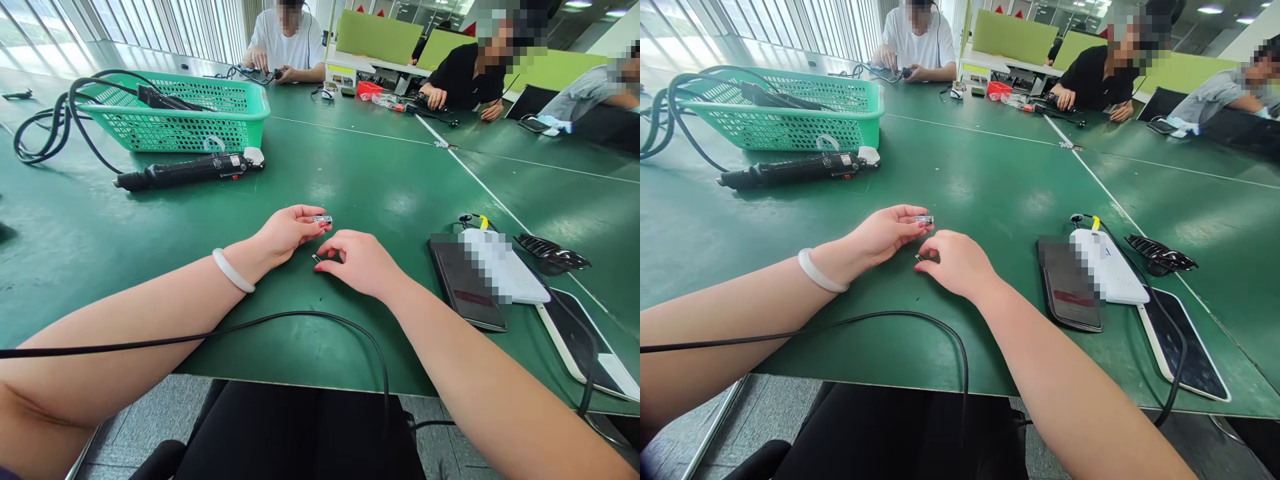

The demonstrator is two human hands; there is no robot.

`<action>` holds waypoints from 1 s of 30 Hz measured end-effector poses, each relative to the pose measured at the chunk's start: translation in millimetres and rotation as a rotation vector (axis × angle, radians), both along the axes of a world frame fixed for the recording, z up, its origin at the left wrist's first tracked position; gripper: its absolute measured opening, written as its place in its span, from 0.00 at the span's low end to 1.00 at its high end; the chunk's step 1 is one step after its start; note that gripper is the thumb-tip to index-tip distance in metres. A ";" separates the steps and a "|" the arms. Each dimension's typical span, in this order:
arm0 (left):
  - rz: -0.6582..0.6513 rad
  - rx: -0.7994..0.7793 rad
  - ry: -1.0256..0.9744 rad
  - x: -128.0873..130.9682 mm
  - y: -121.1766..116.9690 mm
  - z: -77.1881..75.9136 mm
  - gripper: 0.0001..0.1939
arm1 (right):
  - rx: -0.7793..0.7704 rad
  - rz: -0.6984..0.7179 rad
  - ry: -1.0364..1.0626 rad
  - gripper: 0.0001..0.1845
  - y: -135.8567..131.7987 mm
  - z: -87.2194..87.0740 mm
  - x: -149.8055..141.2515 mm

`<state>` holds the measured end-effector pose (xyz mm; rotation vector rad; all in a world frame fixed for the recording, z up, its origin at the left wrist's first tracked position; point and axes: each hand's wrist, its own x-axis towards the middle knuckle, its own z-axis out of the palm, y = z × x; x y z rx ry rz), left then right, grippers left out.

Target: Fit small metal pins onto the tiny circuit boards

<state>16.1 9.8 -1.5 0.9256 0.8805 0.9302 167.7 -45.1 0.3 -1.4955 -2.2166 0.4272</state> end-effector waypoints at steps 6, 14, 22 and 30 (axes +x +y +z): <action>0.001 -0.006 0.017 0.3 -0.8 1.2 0.11 | -0.021 -0.038 -0.089 0.09 5.0 -7.8 -4.4; -0.041 0.037 0.057 -1.3 -0.5 -0.8 0.12 | -0.032 -0.169 -0.039 0.09 7.1 -3.4 9.0; -0.042 0.034 0.048 -1.8 -1.5 0.2 0.13 | -0.055 -0.117 -0.025 0.05 11.1 -4.5 19.1; -0.074 0.063 0.110 0.0 -0.7 -1.1 0.13 | 0.000 -0.123 -0.111 0.09 11.9 0.4 22.4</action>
